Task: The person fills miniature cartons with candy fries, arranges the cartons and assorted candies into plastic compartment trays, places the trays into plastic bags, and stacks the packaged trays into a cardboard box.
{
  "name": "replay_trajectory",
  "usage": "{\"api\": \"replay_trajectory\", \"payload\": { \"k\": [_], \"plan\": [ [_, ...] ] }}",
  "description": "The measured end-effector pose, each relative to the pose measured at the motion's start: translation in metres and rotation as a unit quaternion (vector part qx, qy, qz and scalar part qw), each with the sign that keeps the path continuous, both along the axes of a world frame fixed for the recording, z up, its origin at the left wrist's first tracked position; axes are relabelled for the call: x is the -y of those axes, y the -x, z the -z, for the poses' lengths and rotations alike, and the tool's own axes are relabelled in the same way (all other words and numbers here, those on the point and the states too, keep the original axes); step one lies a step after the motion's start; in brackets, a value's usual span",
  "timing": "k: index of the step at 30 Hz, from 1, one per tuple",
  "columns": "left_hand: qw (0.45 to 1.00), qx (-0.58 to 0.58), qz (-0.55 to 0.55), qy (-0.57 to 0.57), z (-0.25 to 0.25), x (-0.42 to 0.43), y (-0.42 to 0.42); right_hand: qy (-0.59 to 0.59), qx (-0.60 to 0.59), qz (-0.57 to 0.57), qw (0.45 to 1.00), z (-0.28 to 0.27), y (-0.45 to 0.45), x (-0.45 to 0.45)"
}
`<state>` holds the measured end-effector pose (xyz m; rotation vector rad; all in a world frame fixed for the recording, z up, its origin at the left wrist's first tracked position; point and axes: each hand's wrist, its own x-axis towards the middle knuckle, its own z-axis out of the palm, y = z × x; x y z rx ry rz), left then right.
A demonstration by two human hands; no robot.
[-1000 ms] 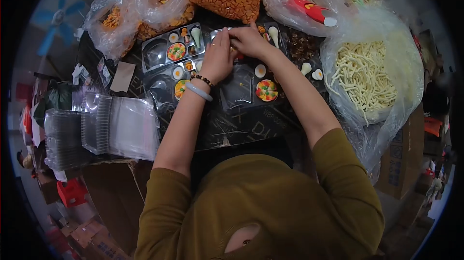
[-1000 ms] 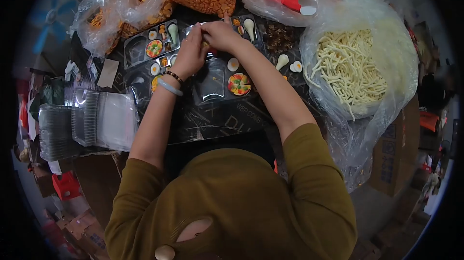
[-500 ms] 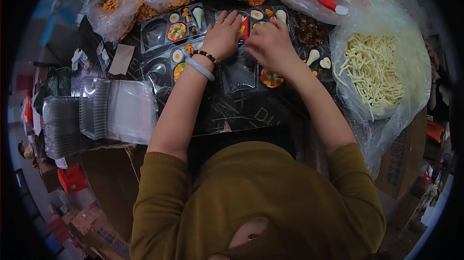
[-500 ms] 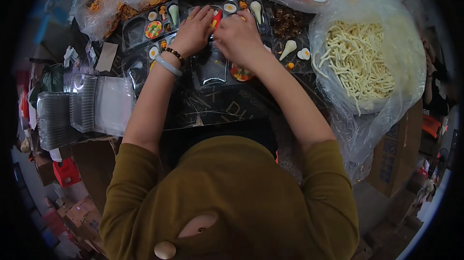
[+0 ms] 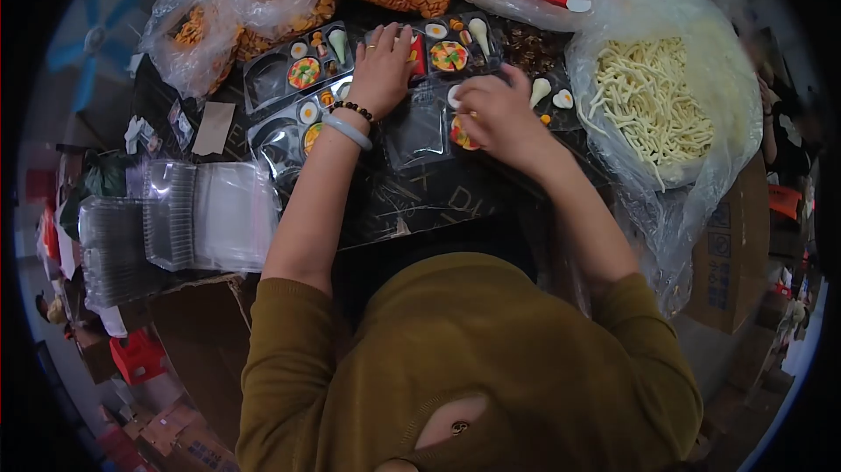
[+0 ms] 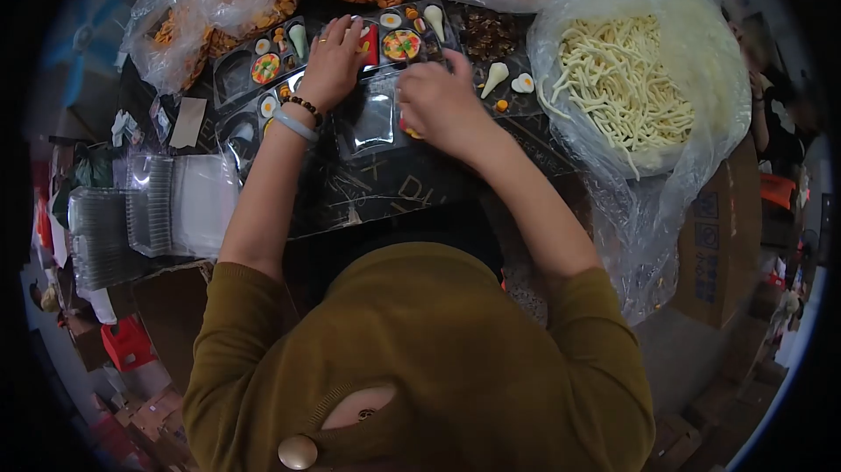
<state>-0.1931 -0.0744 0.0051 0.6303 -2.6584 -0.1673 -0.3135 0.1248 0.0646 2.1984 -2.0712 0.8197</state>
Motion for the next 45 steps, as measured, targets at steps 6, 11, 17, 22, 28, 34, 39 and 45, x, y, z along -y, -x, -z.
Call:
{"api": "replay_trajectory", "payload": {
  "k": [6, 11, 17, 22, 28, 34, 39, 45],
  "plan": [
    [0.98, -0.161, 0.094, -0.063, -0.033, -0.017, 0.031, -0.022, 0.422, 0.383, 0.821, -0.088, 0.076, -0.27],
    [0.954, -0.223, 0.159, -0.121, -0.044, -0.038, 0.096, -0.015, 0.146, 0.64, 0.754, -0.03, 0.083, -0.427],
    [0.947, -0.233, 0.158, -0.154, -0.042, -0.053, 0.148, 0.134, 0.133, 0.47, 0.862, -0.065, 0.086, -0.236],
    [0.949, -0.222, 0.175, -0.14, -0.053, -0.041, 0.182, 0.085, 0.357, 0.336, 0.868, -0.03, 0.169, -0.04],
    [0.923, -0.102, 0.343, -0.143, -0.086, -0.003, 0.235, 0.012, 0.301, 0.398, 0.866, -0.009, 0.223, 0.029],
    [0.892, 0.126, 0.38, -0.212, -0.096, 0.013, 0.276, 0.012, 0.414, 0.4, 0.817, 0.007, 0.227, 0.037],
    [0.909, 0.037, 0.4, -0.11, -0.077, 0.013, 0.272, 0.054, 0.39, 0.388, 0.833, 0.026, 0.229, 0.04],
    [0.925, 0.01, 0.371, -0.085, -0.082, 0.005, 0.25, 0.126, 0.357, 0.407, 0.831, 0.003, 0.208, -0.014]
  ]
}}
